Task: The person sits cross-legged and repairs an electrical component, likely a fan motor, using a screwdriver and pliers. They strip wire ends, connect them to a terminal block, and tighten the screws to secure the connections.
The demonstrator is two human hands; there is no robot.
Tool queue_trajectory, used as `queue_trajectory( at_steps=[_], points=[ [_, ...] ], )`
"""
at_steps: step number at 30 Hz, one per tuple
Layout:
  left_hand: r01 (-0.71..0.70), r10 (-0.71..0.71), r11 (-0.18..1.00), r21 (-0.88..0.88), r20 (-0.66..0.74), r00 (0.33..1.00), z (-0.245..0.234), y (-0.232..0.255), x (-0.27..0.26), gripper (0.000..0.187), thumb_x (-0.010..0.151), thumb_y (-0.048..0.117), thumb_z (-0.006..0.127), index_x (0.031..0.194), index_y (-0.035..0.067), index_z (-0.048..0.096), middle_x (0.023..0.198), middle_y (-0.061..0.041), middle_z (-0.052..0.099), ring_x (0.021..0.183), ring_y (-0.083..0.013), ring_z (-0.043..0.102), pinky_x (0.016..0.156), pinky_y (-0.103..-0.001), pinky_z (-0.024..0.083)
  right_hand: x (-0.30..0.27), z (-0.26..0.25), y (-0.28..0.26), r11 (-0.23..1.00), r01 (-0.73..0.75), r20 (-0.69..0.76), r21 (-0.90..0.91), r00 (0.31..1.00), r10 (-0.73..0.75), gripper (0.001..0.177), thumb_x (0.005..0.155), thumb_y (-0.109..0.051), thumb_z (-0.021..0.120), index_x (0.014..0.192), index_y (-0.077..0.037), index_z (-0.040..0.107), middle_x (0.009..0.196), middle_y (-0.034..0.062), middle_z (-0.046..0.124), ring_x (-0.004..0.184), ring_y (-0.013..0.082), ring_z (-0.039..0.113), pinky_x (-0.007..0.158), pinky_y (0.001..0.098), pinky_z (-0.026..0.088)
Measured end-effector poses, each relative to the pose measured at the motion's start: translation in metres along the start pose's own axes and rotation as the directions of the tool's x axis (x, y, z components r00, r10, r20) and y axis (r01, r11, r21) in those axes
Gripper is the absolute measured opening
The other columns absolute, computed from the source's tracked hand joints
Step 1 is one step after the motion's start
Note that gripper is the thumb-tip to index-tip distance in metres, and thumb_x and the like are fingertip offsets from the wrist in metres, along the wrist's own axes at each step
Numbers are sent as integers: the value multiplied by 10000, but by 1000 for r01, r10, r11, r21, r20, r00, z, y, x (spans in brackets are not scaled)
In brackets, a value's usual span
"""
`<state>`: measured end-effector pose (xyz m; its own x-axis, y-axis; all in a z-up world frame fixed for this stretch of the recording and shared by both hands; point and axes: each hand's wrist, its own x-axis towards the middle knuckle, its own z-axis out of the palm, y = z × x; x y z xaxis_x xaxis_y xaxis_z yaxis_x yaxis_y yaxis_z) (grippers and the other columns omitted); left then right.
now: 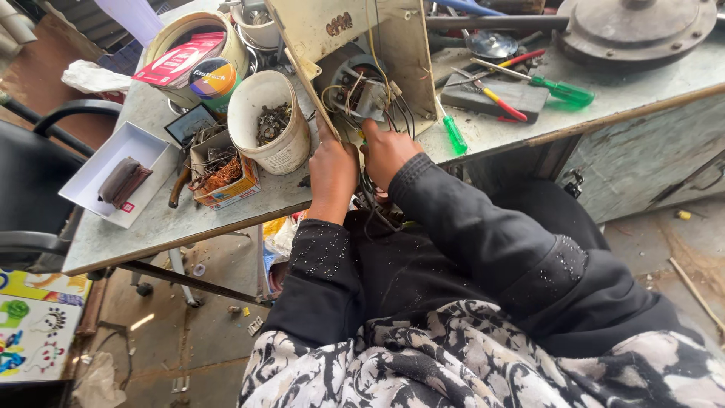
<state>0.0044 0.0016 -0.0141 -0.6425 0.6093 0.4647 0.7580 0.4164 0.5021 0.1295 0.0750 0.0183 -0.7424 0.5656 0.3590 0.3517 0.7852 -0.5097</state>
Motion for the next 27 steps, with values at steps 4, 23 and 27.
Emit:
queue_trajectory(
  at_steps=[4, 23, 27],
  points=[
    [47, -46, 999, -25, 27, 999, 5, -2, 5, 754, 951, 172, 551, 1559, -56, 168, 937, -308, 704, 884, -516, 664, 817, -587, 507, -2, 12, 1, 971, 143, -31, -190, 988, -152, 213, 923, -130, 570, 1092, -7, 529, 934, 253, 694, 789, 435, 730, 647, 503, 589],
    [20, -19, 997, -69, 11, 1000, -5, 2, -6, 750, 985, 229, 568, 1588, -1, 186, 1041, -325, 691, 937, -529, 650, 833, -595, 496, -2, 2, 21, 994, -19, 31, 108, 999, 16, 309, 1023, -316, 588, 1115, -27, 646, 925, 240, 720, 906, 442, 681, 797, 533, 526],
    [-266, 228, 950, -162, -220, 948, -9, -2, -27, 786, 1065, 333, 661, 1592, -42, 214, 1297, -398, 602, 1128, -541, 628, 912, -528, 519, -44, -37, 21, 987, 33, 25, 158, 999, -38, 379, 968, -284, 596, 1278, -67, 595, 924, 237, 722, 873, 441, 689, 753, 524, 526]
  ],
)
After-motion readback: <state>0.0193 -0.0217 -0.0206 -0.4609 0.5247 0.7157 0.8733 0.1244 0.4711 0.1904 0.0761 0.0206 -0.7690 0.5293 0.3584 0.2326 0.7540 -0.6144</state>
